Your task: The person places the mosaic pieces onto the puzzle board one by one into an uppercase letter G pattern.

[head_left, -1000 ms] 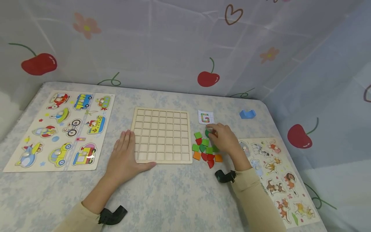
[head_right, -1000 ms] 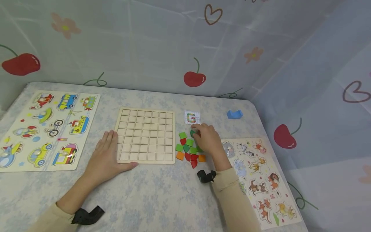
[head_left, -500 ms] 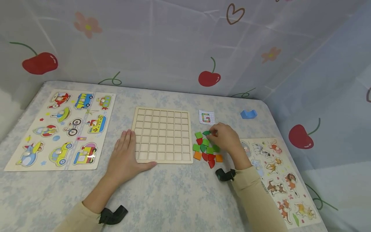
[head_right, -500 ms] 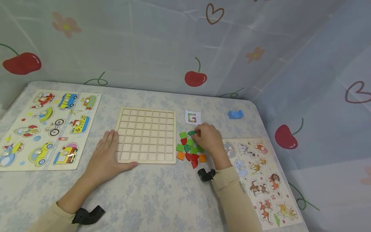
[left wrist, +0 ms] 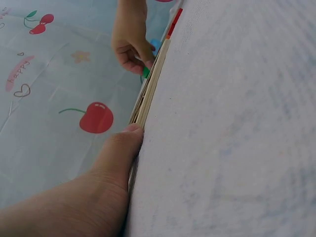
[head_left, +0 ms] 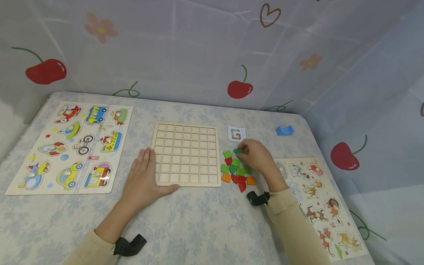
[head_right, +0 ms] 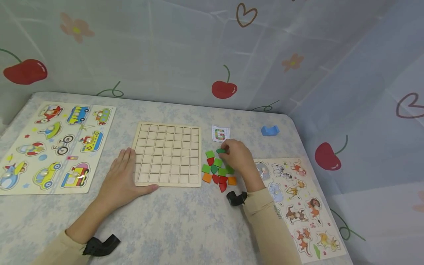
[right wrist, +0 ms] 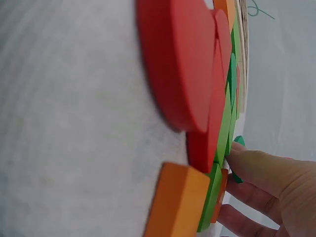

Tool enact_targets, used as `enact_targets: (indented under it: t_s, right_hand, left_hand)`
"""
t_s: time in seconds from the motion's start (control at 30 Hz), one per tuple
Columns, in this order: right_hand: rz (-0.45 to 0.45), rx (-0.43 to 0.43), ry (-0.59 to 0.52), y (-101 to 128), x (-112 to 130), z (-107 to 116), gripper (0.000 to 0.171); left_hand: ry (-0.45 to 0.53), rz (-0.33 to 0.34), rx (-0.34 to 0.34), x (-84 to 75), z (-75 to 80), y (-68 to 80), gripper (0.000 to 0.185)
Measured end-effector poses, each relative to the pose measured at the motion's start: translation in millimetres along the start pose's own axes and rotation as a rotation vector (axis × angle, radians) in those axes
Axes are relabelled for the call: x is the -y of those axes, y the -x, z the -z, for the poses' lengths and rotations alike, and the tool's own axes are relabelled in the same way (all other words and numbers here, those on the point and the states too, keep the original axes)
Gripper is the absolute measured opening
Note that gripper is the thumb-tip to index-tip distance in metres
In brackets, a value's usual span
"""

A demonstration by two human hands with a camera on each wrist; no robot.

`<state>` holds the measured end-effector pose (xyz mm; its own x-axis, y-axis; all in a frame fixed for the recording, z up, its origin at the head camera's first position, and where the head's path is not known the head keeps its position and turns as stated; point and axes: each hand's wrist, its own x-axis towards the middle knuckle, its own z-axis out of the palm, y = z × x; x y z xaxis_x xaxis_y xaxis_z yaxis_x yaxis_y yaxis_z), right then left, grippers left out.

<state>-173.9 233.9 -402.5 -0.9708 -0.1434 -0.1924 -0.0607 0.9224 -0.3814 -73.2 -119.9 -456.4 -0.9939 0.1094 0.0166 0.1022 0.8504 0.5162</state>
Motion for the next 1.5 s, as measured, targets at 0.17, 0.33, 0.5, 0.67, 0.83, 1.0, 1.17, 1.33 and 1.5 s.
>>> enact_targets:
  t_s: [0.17,0.33,0.5,0.67,0.83,1.0,1.17,1.33,1.5]
  right_hand:
    - [-0.015,0.009,-0.039,-1,-1,2,0.023]
    - [0.015,0.031,-0.045,-2,-2,7,0.023]
    - [0.011,0.076,-0.048,-4,-2,13,0.031]
    - [0.014,0.085,-0.045,-5,-2,14,0.031]
    - [0.030,0.015,-0.114,-9,8,15,0.032]
    - [0.072,-0.043,-0.145,-17,33,11,0.032]
    - [0.127,-0.078,-0.122,-29,56,-3,0.030]
    - [0.161,-0.113,-0.071,-38,76,-15,0.031]
    - [0.152,-0.115,-0.002,-43,87,-23,0.031]
  left_hand:
    - [-0.003,0.002,0.005,0.3,-0.2,-0.1,0.142]
    - [0.004,0.002,0.003,-0.1,0.1,-0.2,0.142]
    - [0.003,-0.001,0.001,-0.2,0.1,-0.1,0.142]
    - [-0.001,-0.001,-0.003,-0.6,0.3,0.0,0.142]
    - [-0.004,-0.003,-0.008,-1.0,1.3,-0.1,0.142]
    - [-0.008,-0.001,0.000,-0.1,1.4,-0.1,0.142]
    - [-0.014,0.004,0.006,-0.5,0.4,0.3,0.142]
    - [-0.010,0.012,0.015,-1.0,-0.6,1.0,0.142]
    - [-0.016,0.012,0.018,-1.6,-0.8,0.7,0.142]
